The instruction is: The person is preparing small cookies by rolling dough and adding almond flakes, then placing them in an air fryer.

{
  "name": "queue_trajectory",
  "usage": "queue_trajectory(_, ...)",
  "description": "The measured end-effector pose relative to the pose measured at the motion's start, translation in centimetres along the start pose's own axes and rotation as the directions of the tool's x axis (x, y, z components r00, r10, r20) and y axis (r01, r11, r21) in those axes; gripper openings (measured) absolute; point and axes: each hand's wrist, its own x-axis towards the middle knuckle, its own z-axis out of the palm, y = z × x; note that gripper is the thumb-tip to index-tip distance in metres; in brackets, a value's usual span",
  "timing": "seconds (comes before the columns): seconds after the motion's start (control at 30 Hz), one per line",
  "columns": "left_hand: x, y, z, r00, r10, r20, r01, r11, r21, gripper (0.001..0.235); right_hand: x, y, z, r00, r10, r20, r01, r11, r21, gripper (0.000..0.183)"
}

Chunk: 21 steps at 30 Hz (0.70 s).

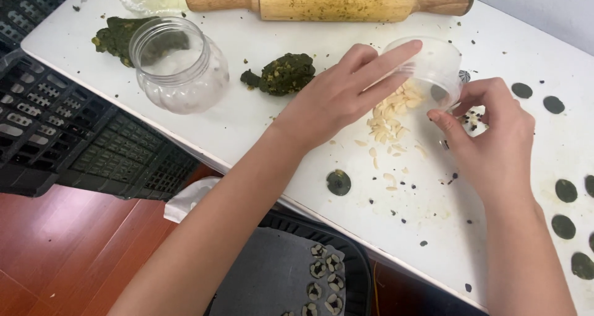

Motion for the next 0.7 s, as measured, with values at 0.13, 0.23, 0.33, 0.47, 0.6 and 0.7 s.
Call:
queue_trajectory(0.13, 0.2, 0.4, -0.7, 1.000, -0.023, -0.007, 0.022, 0.998, -0.054, 0.044, -0.2, -0.3, 0.1, 1.000, 0.012, -0.028, -0.013, 0.999, -0.042, 0.039)
queue_trajectory(0.23, 0.4, 0.3, -0.8, 0.999, -0.019, -0.030, 0.017, 0.998, -0.054, 0.044, -0.2, -0.4, 0.1, 0.998, 0.016, -0.057, -0.013, 0.998, 0.053, 0.039)
queue_trajectory(0.33, 0.3, 0.5, -0.8, 0.998, -0.039, -0.047, 0.036, 0.997, -0.064, 0.044, 0.0, -0.4, 0.1, 0.998, 0.010, -0.065, -0.010, 1.000, 0.001, 0.039)
queue_trajectory(0.47, 0.2, 0.5, -0.6, 0.997, -0.069, -0.025, 0.066, 0.993, -0.099, 0.047, 0.1, 0.0, 0.1, 0.998, -0.042, -0.050, 0.041, 0.999, -0.033, 0.040)
queue_trajectory(0.6, 0.1, 0.3, 0.0, 0.992, -0.123, -0.009, 0.122, 0.990, -0.076, 0.055, -0.1, 0.3, 0.3, 0.995, -0.068, -0.067, 0.068, 0.998, -0.010, 0.037)
queue_trajectory(0.7, -0.4, -0.1, 1.2, 0.984, -0.169, -0.053, 0.165, 0.984, -0.073, 0.060, 1.0, -3.0, -0.7, 0.996, -0.039, -0.076, 0.041, 0.999, 0.021, 0.043)
